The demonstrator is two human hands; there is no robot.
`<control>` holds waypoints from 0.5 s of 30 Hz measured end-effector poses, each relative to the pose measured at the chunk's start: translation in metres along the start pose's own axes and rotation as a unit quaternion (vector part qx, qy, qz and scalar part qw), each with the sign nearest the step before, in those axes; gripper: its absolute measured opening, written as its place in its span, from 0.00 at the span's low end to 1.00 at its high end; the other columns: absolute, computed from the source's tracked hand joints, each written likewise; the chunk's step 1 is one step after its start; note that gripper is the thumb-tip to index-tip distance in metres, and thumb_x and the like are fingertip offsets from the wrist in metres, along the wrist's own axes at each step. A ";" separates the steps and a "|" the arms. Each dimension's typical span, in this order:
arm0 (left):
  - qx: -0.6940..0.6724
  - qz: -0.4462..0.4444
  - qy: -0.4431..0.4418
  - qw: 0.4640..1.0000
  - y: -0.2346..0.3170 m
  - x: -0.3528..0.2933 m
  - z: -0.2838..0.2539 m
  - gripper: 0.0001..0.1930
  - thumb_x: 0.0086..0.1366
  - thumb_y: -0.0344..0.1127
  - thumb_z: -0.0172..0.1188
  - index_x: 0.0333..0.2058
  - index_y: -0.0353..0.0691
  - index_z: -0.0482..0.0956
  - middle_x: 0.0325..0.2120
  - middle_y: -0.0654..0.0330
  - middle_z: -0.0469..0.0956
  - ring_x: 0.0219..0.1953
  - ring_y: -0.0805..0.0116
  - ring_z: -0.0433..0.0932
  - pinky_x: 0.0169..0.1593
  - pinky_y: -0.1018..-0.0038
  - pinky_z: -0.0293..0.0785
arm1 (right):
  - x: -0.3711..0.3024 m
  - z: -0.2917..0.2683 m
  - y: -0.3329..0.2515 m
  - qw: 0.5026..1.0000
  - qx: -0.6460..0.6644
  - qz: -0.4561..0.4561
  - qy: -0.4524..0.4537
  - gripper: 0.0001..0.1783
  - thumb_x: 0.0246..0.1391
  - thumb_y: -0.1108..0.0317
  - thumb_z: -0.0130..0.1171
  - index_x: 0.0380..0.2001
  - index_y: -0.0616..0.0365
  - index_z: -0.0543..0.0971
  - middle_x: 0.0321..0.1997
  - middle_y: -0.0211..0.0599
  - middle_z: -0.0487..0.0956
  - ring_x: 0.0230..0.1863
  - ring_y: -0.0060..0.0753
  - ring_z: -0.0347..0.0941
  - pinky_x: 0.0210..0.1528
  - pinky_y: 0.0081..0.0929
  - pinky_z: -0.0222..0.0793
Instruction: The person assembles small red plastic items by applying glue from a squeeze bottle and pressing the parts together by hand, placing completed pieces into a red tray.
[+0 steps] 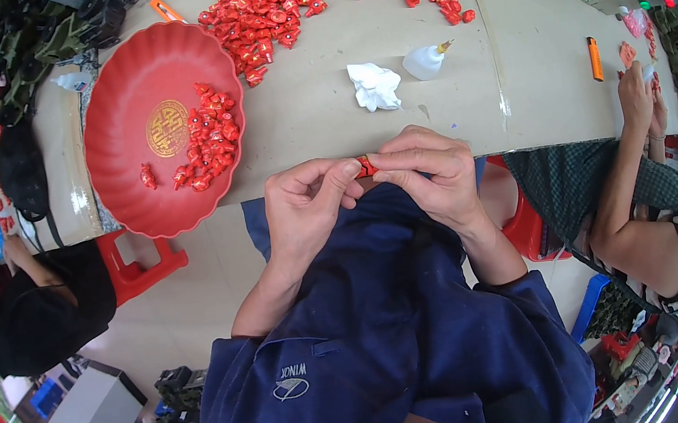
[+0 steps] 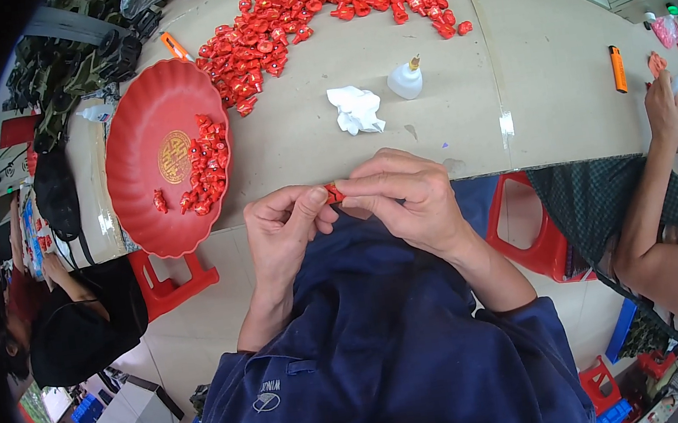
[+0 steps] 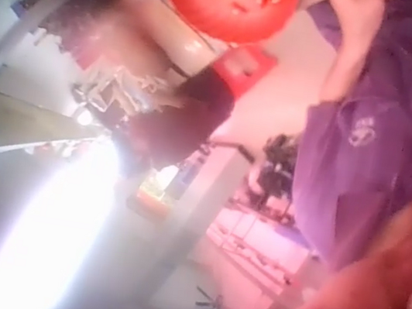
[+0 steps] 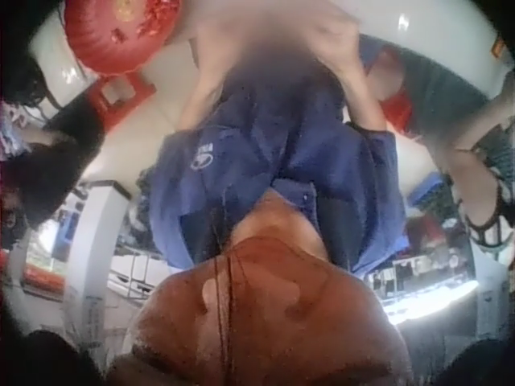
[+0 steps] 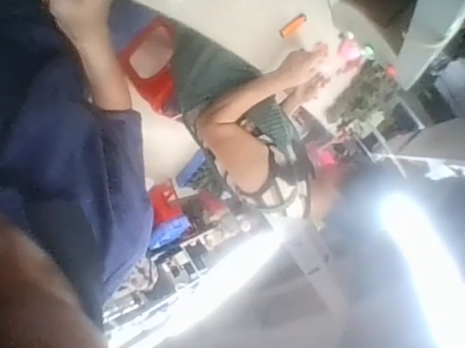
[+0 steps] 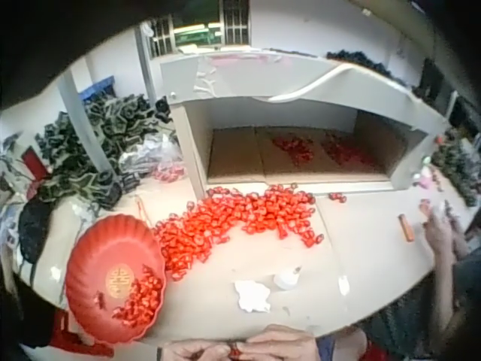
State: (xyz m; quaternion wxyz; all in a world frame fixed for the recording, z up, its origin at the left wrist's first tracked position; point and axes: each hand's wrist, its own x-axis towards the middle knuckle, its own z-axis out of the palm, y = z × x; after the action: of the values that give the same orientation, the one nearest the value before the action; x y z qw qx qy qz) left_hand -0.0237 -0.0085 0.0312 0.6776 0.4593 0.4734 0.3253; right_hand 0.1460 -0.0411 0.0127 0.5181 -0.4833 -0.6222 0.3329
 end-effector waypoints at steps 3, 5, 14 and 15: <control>-0.001 0.000 -0.001 1.000 0.000 0.000 0.000 0.08 0.59 0.31 0.57 0.29 0.31 0.79 0.17 0.60 0.76 0.19 0.79 0.72 0.23 0.85 0.68 | 0.000 0.000 0.000 1.000 -0.002 -0.001 -0.001 0.12 0.36 0.80 0.60 0.30 0.60 0.81 0.25 0.36 0.77 0.25 0.29 0.71 0.27 0.22 0.67; 0.000 0.001 -0.001 1.000 0.000 0.000 0.000 0.08 0.59 0.31 0.57 0.29 0.31 0.79 0.17 0.60 0.76 0.19 0.79 0.72 0.23 0.85 0.68 | 0.000 -0.001 -0.001 1.000 -0.003 -0.004 -0.003 0.12 0.36 0.80 0.60 0.30 0.60 0.81 0.25 0.36 0.77 0.25 0.29 0.71 0.27 0.22 0.67; 0.002 0.002 0.000 1.000 0.002 -0.001 -0.001 0.08 0.59 0.31 0.57 0.30 0.31 0.80 0.17 0.60 0.76 0.19 0.80 0.72 0.23 0.85 0.68 | 0.001 0.001 -0.002 1.000 -0.007 -0.012 -0.001 0.12 0.36 0.80 0.60 0.30 0.60 0.81 0.25 0.35 0.77 0.25 0.29 0.71 0.27 0.21 0.67; 0.002 0.001 0.003 1.000 0.003 -0.002 -0.003 0.08 0.59 0.31 0.57 0.30 0.31 0.80 0.17 0.60 0.76 0.19 0.80 0.72 0.23 0.86 0.69 | 0.003 0.001 -0.003 1.000 -0.008 -0.008 -0.004 0.12 0.36 0.80 0.61 0.29 0.60 0.81 0.25 0.36 0.77 0.25 0.29 0.72 0.27 0.21 0.67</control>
State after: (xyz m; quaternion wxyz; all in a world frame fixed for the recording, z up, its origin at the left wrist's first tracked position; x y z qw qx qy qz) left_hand -0.0268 -0.0082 0.0341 0.6751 0.4603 0.4754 0.3262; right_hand 0.1441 -0.0395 0.0160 0.5147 -0.4809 -0.6307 0.3258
